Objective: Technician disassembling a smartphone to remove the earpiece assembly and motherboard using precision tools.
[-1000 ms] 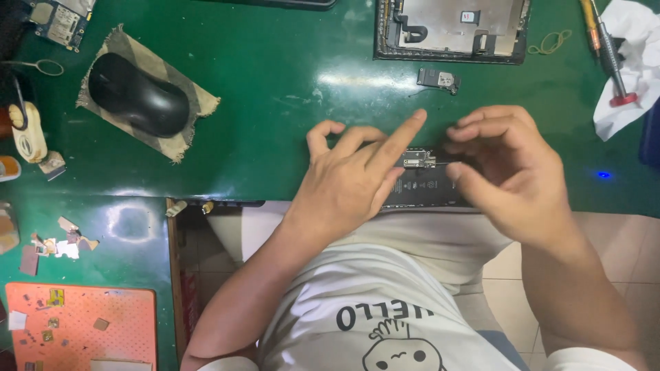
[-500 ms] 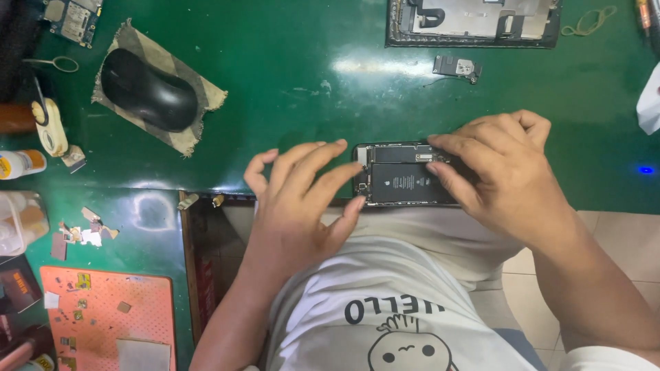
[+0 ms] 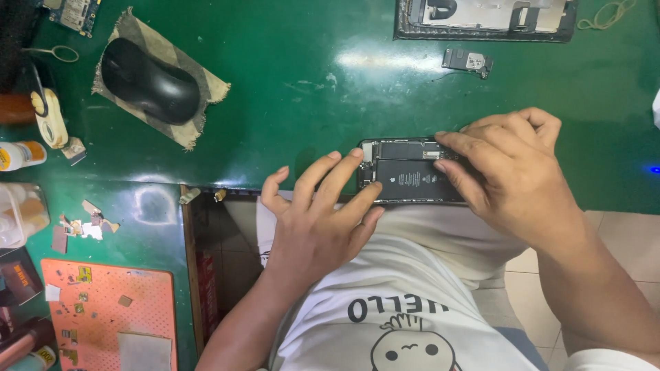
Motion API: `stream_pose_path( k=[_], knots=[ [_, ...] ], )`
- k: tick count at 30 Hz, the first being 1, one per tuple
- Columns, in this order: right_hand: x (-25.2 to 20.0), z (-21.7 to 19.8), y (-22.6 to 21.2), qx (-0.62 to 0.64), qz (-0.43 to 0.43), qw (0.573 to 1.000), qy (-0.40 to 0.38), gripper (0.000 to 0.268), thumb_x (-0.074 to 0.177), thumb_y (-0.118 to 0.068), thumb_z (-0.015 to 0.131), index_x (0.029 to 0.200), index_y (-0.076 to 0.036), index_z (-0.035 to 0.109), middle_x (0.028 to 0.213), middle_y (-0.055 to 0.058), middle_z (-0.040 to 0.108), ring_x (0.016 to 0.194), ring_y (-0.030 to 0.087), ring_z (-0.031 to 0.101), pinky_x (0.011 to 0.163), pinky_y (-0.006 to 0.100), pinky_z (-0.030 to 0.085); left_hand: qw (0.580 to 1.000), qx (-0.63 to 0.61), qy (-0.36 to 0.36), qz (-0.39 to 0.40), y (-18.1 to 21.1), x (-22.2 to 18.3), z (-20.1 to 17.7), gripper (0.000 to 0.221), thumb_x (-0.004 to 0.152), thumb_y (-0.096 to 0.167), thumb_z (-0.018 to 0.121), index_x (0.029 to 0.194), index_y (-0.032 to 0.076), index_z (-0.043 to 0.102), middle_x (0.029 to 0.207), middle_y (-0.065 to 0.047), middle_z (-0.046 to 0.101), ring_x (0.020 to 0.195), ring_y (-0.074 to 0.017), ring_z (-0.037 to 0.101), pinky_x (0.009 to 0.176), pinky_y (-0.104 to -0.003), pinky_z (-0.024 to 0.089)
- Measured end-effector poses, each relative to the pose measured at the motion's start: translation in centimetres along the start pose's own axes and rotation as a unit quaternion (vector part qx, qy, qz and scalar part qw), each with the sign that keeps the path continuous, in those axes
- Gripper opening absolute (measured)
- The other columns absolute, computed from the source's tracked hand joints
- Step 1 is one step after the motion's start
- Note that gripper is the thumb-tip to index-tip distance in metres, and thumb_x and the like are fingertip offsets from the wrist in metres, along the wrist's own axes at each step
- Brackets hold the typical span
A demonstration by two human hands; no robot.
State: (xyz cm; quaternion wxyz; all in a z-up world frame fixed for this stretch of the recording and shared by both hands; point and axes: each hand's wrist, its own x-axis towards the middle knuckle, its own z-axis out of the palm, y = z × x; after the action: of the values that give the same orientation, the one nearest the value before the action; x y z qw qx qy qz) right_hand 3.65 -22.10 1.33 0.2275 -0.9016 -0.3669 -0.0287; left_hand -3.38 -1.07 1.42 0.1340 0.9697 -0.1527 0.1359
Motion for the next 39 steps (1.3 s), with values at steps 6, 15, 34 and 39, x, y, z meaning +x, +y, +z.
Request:
stream_pose_path(
  k=[6,15,34,39],
  knots=[
    [0.2,-0.4,-0.4,0.015,-0.014,1.000,0.006,0.017,0.085,-0.011,0.065,0.097,0.000,0.061,0.082,0.006,0.058,0.081,0.021,0.054,0.084,0.036,0.026,0.998,-0.027,-0.048,-0.013,-0.1,-0.1,0.1,0.015,0.078,0.037,0.061,0.089,0.028,0.060,0.121,-0.003,0.047,0.108,-0.0182,0.046,0.084,-0.045,0.024],
    [0.1,-0.6,-0.3,0.017,-0.025,0.999,0.015,0.016,0.086,-0.010,0.064,0.097,0.002,0.061,0.082,0.007,0.058,0.079,0.021,0.054,0.084,0.035,0.026,0.992,-0.111,-0.036,-0.036,-0.7,-0.5,0.2,0.025,0.082,0.034,0.060,0.101,0.019,0.053,0.121,-0.006,0.047,0.110,-0.0215,0.049,0.089,-0.044,0.022],
    [0.2,-0.8,-0.4,-0.023,-0.040,0.999,0.030,0.011,0.089,-0.007,0.063,0.098,0.000,0.061,0.085,0.007,0.058,0.075,0.020,0.052,0.081,0.036,0.025,0.981,-0.184,-0.064,-0.027,-1.7,0.6,0.0,0.003,0.077,0.019,0.056,0.080,0.018,0.058,0.112,0.003,0.056,0.108,-0.0182,0.047,0.088,-0.044,0.019],
    [0.3,-1.2,-0.7,0.088,-0.018,0.994,0.058,0.011,0.084,-0.002,0.063,0.091,0.006,0.059,0.083,0.012,0.061,0.072,0.023,0.055,0.079,0.034,0.030,0.981,-0.183,-0.052,-0.028,-1.5,0.7,0.0,0.003,0.077,0.019,0.056,0.079,0.018,0.058,0.111,0.001,0.057,0.107,-0.0181,0.048,0.088,-0.043,0.018]
  ],
)
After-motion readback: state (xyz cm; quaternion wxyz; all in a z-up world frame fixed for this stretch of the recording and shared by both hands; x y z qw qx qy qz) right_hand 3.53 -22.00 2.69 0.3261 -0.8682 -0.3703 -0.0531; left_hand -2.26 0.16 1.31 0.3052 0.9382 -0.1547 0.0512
